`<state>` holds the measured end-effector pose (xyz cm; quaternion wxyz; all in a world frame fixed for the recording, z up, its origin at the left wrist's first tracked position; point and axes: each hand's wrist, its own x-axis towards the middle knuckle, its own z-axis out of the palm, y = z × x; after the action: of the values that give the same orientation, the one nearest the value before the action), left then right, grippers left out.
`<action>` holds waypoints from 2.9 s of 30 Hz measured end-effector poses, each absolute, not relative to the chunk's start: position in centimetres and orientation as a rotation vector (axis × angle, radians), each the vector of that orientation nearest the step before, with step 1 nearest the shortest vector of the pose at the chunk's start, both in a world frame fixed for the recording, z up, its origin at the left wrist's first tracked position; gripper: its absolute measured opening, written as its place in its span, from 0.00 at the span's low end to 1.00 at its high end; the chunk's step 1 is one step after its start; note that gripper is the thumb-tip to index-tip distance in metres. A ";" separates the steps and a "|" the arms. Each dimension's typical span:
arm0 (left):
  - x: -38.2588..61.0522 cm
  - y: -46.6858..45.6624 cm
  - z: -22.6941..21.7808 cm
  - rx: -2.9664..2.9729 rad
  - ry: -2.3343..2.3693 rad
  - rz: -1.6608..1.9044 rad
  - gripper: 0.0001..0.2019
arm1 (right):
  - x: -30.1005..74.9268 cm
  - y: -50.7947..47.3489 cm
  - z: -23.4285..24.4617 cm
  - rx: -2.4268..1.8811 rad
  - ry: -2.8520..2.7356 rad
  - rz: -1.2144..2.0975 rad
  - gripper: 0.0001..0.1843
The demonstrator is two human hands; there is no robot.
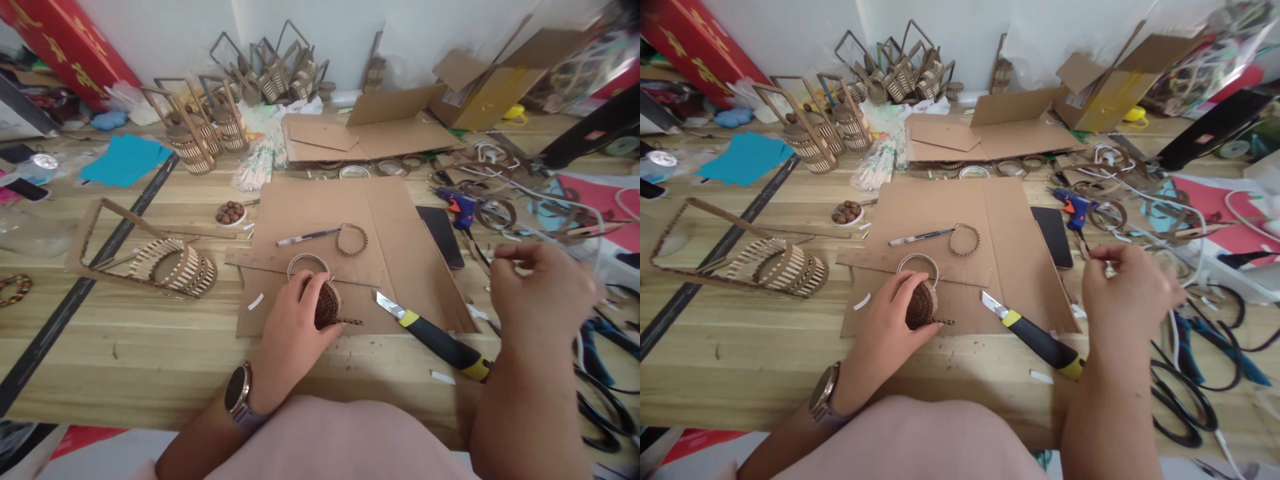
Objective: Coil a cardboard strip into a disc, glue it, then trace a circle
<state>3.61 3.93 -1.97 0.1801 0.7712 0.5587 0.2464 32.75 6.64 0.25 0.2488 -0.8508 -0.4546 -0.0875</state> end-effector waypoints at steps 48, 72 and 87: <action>3.6 4.1 -1.2 1.997 1.283 0.790 0.31 | 23.1 4.8 0.1 -1.058 -2.119 0.357 0.04; 3.9 3.3 -1.5 2.243 1.199 0.735 0.27 | 23.8 5.2 -0.4 -1.322 -1.792 1.041 0.17; 3.9 3.4 -1.1 1.967 1.218 0.758 0.22 | 20.9 12.7 -1.0 -1.958 -2.391 0.115 0.16</action>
<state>3.91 3.39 -1.12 0.3463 0.7580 0.4693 0.2920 20.94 12.67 -1.00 0.0245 -0.6329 -0.7729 0.0373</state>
